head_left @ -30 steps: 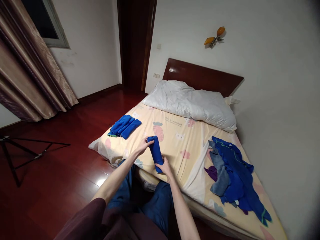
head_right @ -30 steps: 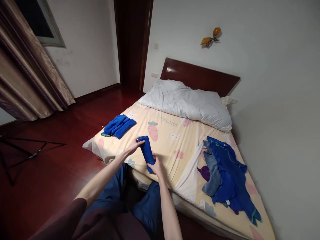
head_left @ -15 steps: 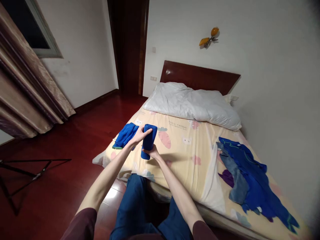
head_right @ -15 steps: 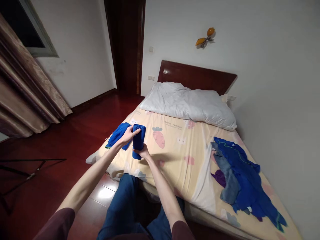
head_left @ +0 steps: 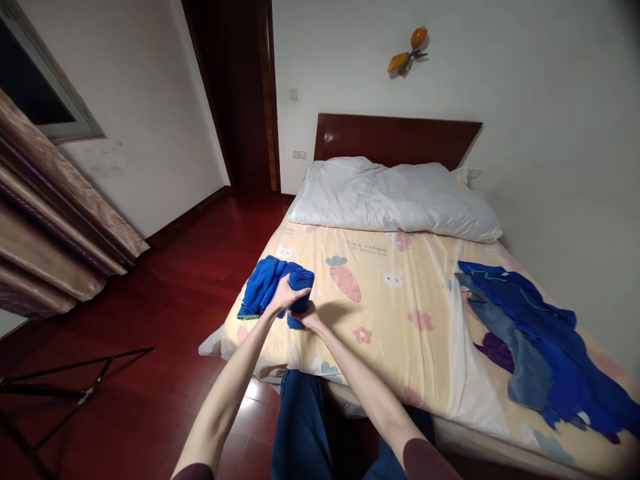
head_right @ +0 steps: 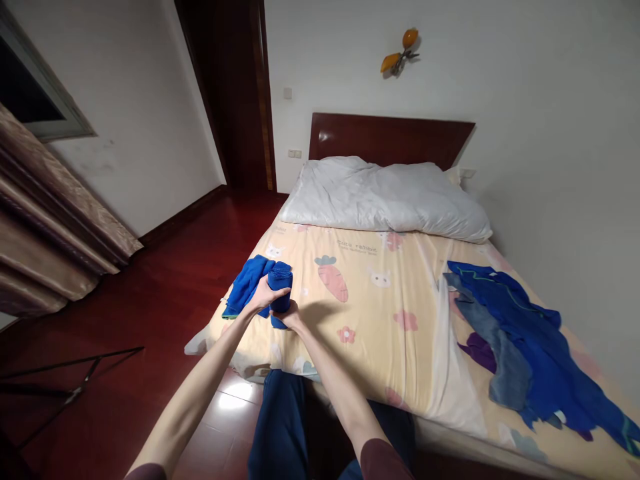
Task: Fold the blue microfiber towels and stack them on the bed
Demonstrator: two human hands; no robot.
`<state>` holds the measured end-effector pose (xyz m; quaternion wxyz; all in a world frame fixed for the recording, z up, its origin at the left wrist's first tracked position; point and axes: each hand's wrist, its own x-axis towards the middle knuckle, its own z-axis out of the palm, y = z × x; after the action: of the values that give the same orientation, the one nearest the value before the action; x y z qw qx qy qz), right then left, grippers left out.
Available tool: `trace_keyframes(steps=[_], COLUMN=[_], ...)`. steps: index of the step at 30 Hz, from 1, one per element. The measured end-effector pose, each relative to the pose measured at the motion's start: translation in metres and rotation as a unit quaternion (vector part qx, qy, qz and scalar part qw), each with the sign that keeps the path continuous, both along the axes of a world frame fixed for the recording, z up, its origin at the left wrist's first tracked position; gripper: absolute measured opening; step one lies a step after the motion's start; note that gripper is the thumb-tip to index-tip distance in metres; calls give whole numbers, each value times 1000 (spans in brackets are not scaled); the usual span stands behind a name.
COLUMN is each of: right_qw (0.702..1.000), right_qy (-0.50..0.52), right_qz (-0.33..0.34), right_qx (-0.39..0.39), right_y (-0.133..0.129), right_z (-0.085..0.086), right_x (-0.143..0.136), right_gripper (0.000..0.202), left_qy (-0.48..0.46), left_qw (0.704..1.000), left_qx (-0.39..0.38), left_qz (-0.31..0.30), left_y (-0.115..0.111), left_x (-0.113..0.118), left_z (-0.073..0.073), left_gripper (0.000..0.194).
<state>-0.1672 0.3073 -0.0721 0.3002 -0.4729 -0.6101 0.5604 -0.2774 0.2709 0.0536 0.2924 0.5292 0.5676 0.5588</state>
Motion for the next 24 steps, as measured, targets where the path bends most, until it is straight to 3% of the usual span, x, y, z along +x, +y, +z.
trace_keyframes(steps=[6,10,24], right_qw=[999,999,999], right_qy=[12,9,42], right_qz=[-37,-38,-7], right_qx=[29,13,-18], right_y=[5,7,-5], right_z=[-11,-15,-27], right_x=[-11,-14,-16], right_gripper=[29,28,28], left_qy=[-10,-4,15], left_qw=[1000,998,994], left_qx=[-19,-27,-62], left_qz=[13,60,87], left_y=[9,15,20], left_x=[1,2,-2], left_z=[-32,-37,-66], left_gripper=[40,36,27])
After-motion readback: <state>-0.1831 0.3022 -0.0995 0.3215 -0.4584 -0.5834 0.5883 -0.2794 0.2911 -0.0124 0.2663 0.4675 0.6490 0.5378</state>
